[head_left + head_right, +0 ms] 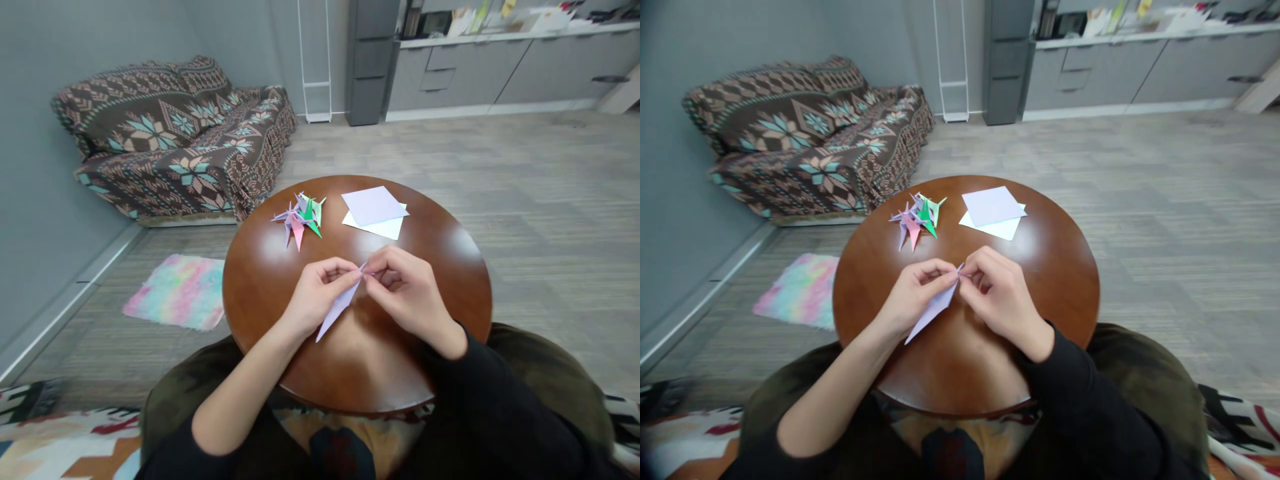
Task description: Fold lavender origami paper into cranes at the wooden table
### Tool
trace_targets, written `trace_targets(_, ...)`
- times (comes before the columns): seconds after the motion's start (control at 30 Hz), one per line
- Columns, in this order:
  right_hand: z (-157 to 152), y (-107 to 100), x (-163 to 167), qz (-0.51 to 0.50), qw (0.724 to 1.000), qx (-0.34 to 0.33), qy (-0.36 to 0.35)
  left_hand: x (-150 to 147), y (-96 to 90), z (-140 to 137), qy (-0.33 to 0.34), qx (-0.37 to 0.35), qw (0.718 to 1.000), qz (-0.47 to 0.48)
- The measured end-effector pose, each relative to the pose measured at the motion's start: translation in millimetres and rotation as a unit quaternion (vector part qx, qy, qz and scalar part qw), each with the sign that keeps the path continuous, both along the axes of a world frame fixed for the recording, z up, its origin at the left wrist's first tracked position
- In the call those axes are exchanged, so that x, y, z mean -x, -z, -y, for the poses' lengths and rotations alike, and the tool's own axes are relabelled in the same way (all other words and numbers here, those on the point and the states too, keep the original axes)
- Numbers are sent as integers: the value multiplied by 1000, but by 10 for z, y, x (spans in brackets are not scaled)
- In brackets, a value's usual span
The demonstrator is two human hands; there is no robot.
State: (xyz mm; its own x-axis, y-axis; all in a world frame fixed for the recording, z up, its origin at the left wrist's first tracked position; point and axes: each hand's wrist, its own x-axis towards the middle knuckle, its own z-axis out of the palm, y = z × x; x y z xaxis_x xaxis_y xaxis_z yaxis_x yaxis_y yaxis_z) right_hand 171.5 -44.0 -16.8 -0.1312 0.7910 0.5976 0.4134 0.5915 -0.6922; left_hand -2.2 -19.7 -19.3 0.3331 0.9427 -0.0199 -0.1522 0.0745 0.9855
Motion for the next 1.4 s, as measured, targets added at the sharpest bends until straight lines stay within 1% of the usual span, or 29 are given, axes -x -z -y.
trace_targets(0.17, 51, -8, 40, -47, 998, -23, 34, -46, -7, 59, -41, -101, 994, 0)
trace_targets(0.33, 79, -33, 74, -51, 998, -26, 37, -34, -28, 95, -72, -176, 981, -37)
trace_targets(0.47, 106, -29, 114, -75, 997, -3, 31, -19, -20, 91, -94, -209, 972, -57)
trace_targets(0.57, 129, -21, 158, -130, 991, 36, 15, -16, -9, 83, -97, -217, 970, -54)
trace_targets(0.7, 156, -21, 202, -239, 963, 120, -30, -15, -16, 80, -91, -208, 973, -40)
trace_targets(0.83, 152, -33, 199, -293, 934, 190, -70, 3, -25, 54, -92, -176, 980, -17)
trace_targets(0.9, 132, -31, 187, -311, 924, 208, -82, 16, -14, 33, -84, -143, 986, 0)
trace_targets(1.0, 100, -17, 176, -331, 917, 215, -62, 31, 13, 11, -49, -87, 994, 33)
trace_targets(1.1, 96, -4, 184, -306, 924, 226, -45, 31, 33, 7, -22, -67, 996, 54)
trace_targets(1.17, 105, 0, 196, -273, 934, 226, -40, 22, 36, 10, -25, -60, 996, 59)
trace_targets(1.27, 115, 9, 207, -223, 954, 198, -23, -4, 36, 14, -50, -43, 996, 65)
trace_targets(1.4, 106, 34, 196, -165, 977, 138, 1, -27, 41, 16, -81, -28, 993, 77)
